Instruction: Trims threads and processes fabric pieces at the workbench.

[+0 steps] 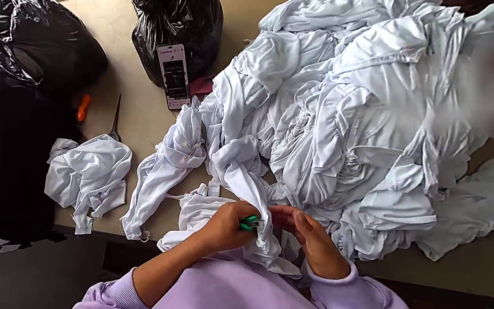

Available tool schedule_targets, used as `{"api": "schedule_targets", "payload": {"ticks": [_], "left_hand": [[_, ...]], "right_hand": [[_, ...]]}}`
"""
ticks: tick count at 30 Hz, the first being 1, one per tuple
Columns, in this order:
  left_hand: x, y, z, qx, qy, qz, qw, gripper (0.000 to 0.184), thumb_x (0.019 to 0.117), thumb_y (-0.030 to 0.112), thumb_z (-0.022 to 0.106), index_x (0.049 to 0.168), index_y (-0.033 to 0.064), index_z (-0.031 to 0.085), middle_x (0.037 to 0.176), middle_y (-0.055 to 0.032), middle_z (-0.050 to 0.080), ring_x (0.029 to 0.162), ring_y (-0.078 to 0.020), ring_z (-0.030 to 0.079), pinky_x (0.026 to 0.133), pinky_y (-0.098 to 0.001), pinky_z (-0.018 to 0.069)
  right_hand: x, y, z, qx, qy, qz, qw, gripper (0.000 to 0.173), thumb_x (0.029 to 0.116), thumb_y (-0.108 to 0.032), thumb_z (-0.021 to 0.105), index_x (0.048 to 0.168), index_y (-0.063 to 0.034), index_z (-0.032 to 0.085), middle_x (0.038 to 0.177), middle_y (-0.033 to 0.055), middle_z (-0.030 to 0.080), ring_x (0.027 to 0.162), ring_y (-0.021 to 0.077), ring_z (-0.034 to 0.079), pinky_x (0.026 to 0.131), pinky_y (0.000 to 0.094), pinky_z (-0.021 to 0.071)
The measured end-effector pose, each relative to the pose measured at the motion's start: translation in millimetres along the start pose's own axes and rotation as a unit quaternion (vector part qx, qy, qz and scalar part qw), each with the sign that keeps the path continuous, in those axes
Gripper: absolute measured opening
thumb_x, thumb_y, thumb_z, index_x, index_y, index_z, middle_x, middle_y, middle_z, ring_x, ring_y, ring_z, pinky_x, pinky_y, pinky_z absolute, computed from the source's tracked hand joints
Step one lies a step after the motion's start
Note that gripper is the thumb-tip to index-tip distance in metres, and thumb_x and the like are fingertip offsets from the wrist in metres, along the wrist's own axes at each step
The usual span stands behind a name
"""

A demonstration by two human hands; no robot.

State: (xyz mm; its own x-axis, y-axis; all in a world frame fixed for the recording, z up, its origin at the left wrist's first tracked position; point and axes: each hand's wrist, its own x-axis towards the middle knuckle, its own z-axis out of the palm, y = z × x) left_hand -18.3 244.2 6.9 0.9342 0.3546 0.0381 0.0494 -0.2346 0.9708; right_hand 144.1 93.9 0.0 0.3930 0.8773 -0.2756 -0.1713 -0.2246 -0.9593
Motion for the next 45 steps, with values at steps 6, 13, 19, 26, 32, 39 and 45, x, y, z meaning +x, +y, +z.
{"api": "schedule_targets", "payload": {"ticks": [6, 13, 19, 26, 32, 39, 45], "left_hand": [[-6, 24, 7, 0.117, -0.191, 0.077, 0.971, 0.006, 0.0836, 0.003, 0.067, 0.087, -0.0015, 0.069, 0.083, -0.0157, 0.067, 0.079, -0.0313, 0.068, 0.064, -0.0492, 0.0527], [-7, 24, -3, 0.131, -0.247, 0.020, 0.960, 0.008, 0.0843, 0.003, 0.067, 0.089, -0.0026, 0.068, 0.086, -0.0174, 0.066, 0.081, -0.0347, 0.067, 0.065, -0.0530, 0.0512], [0, -16, -31, 0.153, 0.094, 0.008, 0.984, 0.025, 0.0837, -0.004, 0.064, 0.107, -0.0012, 0.073, 0.095, -0.0130, 0.070, 0.079, -0.0224, 0.068, 0.069, -0.0414, 0.0581], [72, -34, -33, 0.312, 0.079, -0.148, 0.935, 0.040, 0.0909, 0.037, 0.076, 0.101, -0.0014, 0.072, 0.105, -0.0194, 0.067, 0.086, -0.0347, 0.069, 0.072, -0.0547, 0.0563], [80, -41, -24, 0.316, 0.023, -0.038, 0.948, 0.012, 0.0852, 0.005, 0.071, 0.093, -0.0033, 0.073, 0.095, -0.0187, 0.069, 0.084, -0.0359, 0.070, 0.069, -0.0557, 0.0553], [30, 32, -44, 0.245, -0.053, 0.079, 0.965, 0.008, 0.0816, 0.004, 0.069, 0.088, 0.0040, 0.074, 0.083, -0.0064, 0.069, 0.072, -0.0190, 0.067, 0.062, -0.0406, 0.0555], [11, 54, -52, 0.264, 0.027, 0.141, 0.954, 0.008, 0.0875, 0.013, 0.065, 0.086, 0.0073, 0.071, 0.077, -0.0003, 0.061, 0.065, -0.0093, 0.059, 0.054, -0.0276, 0.0475]], "right_hand": [[35, -27, 34, 0.248, -0.027, 0.078, 0.965, 0.039, 0.0977, -0.013, 0.057, 0.136, -0.0081, 0.052, 0.118, 0.0095, 0.072, 0.099, 0.0169, 0.073, 0.083, 0.0305, 0.0613], [58, -48, 11, 0.233, 0.061, -0.011, 0.971, 0.020, 0.0922, -0.011, 0.066, 0.076, -0.0218, 0.066, 0.071, -0.0055, 0.069, 0.062, 0.0002, 0.065, 0.058, 0.0188, 0.0570], [29, -28, -20, 0.009, 0.107, 0.014, 0.994, 0.024, 0.0867, 0.003, 0.062, 0.100, -0.0136, 0.051, 0.074, -0.0054, 0.064, 0.061, 0.0017, 0.062, 0.056, 0.0193, 0.0552], [21, -12, -27, -0.440, 0.144, -0.142, 0.875, 0.032, 0.0924, -0.020, 0.065, 0.112, 0.0055, 0.067, 0.105, 0.0248, 0.069, 0.098, 0.0430, 0.068, 0.082, 0.0622, 0.0533], [41, -28, -7, -0.399, 0.142, -0.225, 0.878, 0.031, 0.0911, -0.007, 0.053, 0.118, 0.0049, 0.064, 0.122, 0.0191, 0.070, 0.112, 0.0312, 0.069, 0.093, 0.0492, 0.0556], [41, -37, 25, -0.164, -0.062, -0.332, 0.927, 0.042, 0.0889, 0.000, 0.060, 0.129, -0.0067, 0.048, 0.145, 0.0089, 0.057, 0.126, 0.0135, 0.061, 0.101, 0.0296, 0.0549], [13, -44, 35, -0.139, -0.047, -0.301, 0.942, 0.002, 0.0953, -0.009, 0.063, 0.097, -0.0090, 0.062, 0.116, 0.0041, 0.065, 0.099, 0.0061, 0.066, 0.080, 0.0198, 0.0590]]}}
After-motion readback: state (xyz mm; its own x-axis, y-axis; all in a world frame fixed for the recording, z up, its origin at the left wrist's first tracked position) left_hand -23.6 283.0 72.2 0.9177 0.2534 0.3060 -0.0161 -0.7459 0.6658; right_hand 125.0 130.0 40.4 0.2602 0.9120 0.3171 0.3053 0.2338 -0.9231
